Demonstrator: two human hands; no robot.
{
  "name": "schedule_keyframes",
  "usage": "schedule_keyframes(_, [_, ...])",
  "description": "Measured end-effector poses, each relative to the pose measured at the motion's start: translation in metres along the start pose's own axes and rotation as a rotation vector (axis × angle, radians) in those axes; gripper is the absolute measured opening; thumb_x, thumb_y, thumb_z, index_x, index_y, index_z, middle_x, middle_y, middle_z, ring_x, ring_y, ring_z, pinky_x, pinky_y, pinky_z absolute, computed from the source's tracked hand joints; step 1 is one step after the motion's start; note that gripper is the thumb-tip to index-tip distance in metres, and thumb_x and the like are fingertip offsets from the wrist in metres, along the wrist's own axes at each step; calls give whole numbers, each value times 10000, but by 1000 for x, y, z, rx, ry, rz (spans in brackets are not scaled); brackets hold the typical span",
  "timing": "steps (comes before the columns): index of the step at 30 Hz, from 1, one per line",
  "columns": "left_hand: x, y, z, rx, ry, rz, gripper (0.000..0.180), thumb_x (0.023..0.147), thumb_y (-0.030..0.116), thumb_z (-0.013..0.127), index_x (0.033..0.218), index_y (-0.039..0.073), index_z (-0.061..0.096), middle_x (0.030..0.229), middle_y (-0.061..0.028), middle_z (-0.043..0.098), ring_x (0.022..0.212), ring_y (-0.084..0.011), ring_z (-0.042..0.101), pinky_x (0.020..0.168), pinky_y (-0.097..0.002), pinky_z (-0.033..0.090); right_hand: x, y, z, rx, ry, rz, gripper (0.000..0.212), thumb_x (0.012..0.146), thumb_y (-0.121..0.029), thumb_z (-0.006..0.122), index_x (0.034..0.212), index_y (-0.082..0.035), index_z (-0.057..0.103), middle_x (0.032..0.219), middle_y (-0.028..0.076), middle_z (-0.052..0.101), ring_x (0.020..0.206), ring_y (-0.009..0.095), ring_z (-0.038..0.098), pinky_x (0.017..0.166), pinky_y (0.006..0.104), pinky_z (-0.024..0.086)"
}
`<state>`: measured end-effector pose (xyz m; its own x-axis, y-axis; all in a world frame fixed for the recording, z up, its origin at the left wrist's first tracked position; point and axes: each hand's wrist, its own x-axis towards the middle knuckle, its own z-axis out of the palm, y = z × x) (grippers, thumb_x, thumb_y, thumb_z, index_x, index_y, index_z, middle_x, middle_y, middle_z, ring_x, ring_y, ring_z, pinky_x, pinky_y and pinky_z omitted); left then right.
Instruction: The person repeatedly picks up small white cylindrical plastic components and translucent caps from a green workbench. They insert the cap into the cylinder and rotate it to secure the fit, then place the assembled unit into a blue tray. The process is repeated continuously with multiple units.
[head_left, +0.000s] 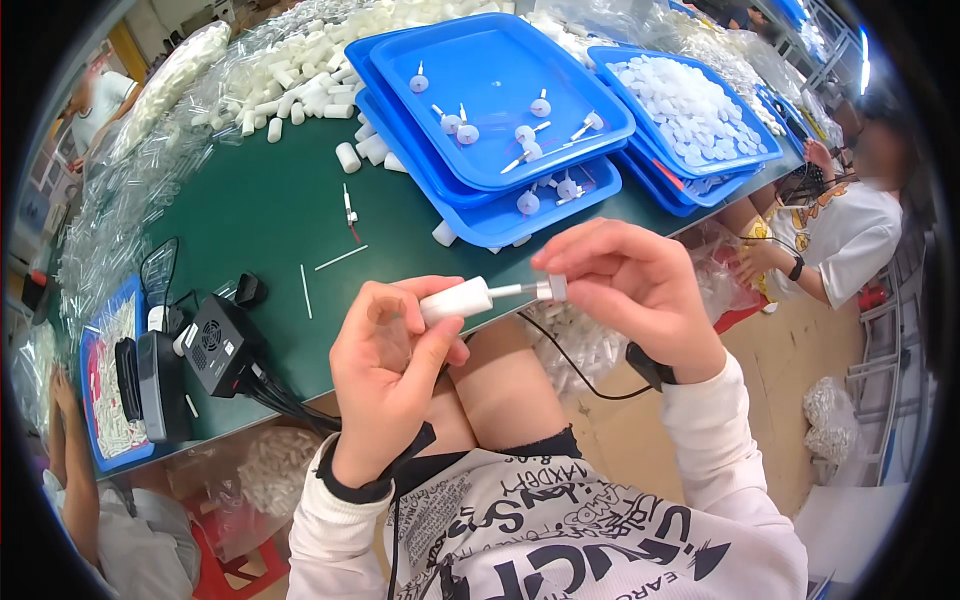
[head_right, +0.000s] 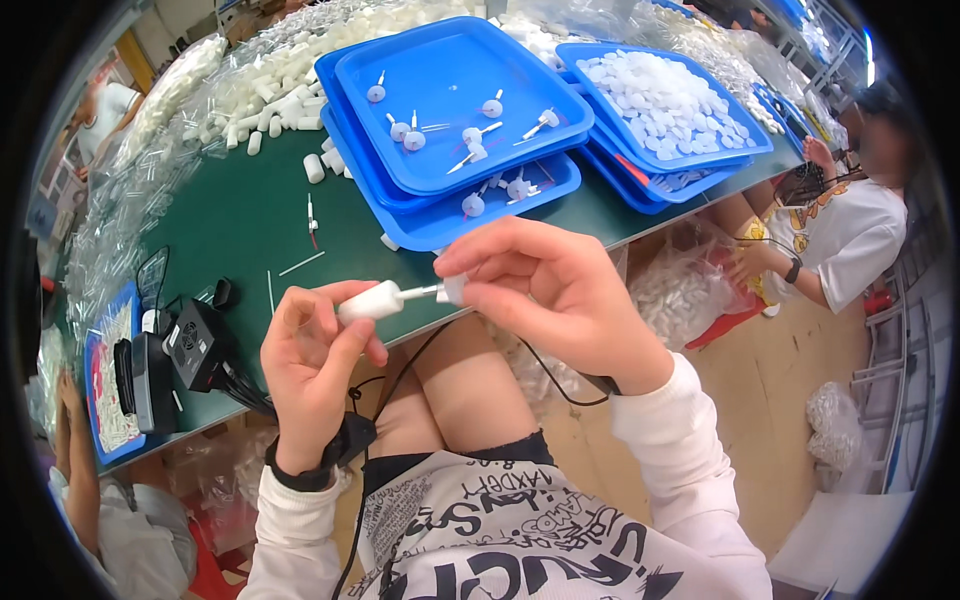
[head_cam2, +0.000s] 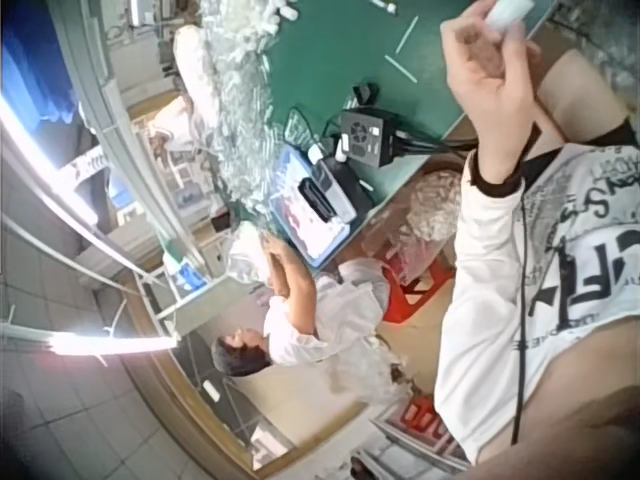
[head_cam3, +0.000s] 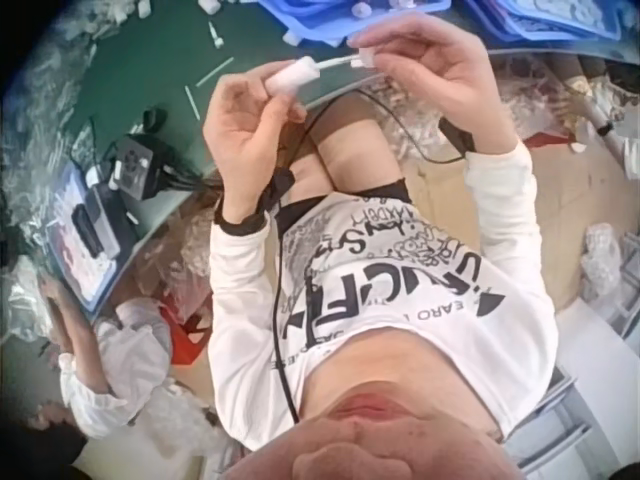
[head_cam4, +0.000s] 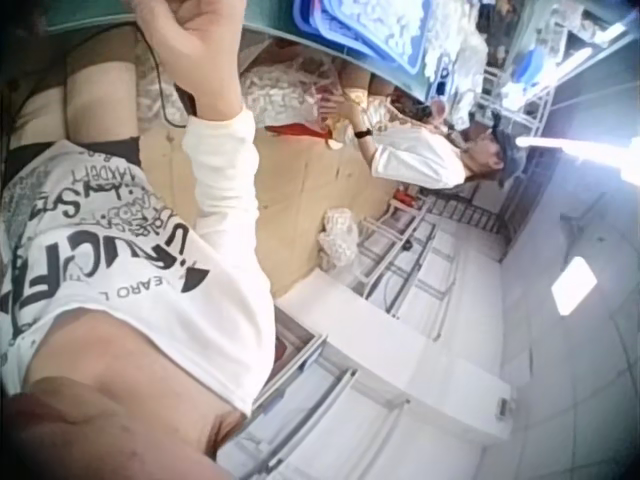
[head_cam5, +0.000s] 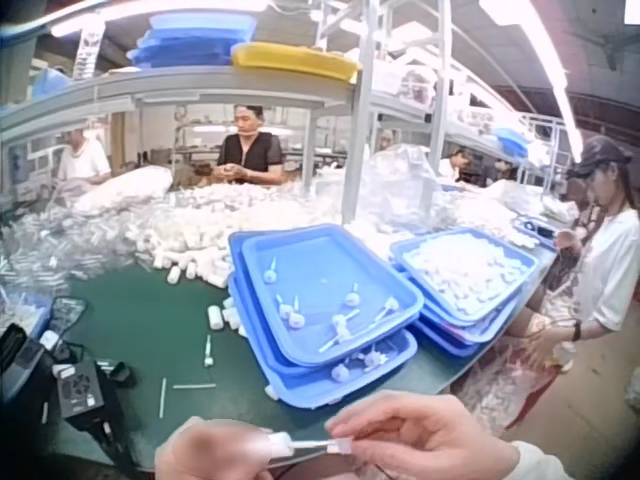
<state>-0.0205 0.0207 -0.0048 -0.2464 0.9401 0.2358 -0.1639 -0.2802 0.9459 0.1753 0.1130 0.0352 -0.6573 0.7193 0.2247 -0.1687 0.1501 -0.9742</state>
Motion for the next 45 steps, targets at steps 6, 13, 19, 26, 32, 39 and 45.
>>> schedule_keyframes(6, [-1,-9,3,42,47,115,239,807,-123,534,823,38,357,1057,-263,582,759,-190,618,626,-271,517,-2,9,-1,120,37,58,272,799,48,603,1068,55,564,1002,128,618,924,172,613,821,282,502])
schedule_keyframes(13, [-12,-10,9,51,-49,223,304,764,-128,622,805,20,360,1018,-294,599,975,-261,607,815,-317,495,-6,18,2,272,33,188,264,783,12,656,1031,47,574,938,128,632,867,167,624,729,275,543])
schedule_keyframes(19, [-16,-15,11,51,-15,208,304,766,-135,610,817,17,352,1019,-305,589,929,-270,619,767,-323,527,-4,24,16,315,89,214,226,772,-17,685,969,41,590,911,107,626,864,163,613,707,276,545])
schedule_keyframes(26, [-22,-15,11,119,-46,206,302,775,-147,577,830,25,335,1004,-283,594,828,-238,639,698,-292,548,-10,30,16,208,66,125,125,760,3,689,855,36,615,890,97,622,830,158,614,729,275,521])
schedule_keyframes(32, [-23,-16,12,108,-55,162,310,761,-157,581,833,21,336,982,-269,600,860,-239,628,728,-309,542,-7,20,24,11,35,17,142,746,-42,704,849,16,624,938,156,621,880,205,598,779,299,466])
schedule_keyframes(39, [-19,2,5,261,-177,35,265,771,-104,602,838,9,372,1011,-248,610,925,-203,604,777,-294,503,5,2,6,-808,-190,-488,358,670,-171,735,1013,-105,656,1015,76,620,956,270,573,863,375,441])
schedule_keyframes(45, [-17,-7,-4,162,-189,-26,174,821,-37,567,900,-10,414,1009,-192,602,840,-129,572,717,-249,466,-6,8,9,-486,-66,-76,271,740,-49,686,1009,-63,654,931,78,616,843,166,594,667,274,500])
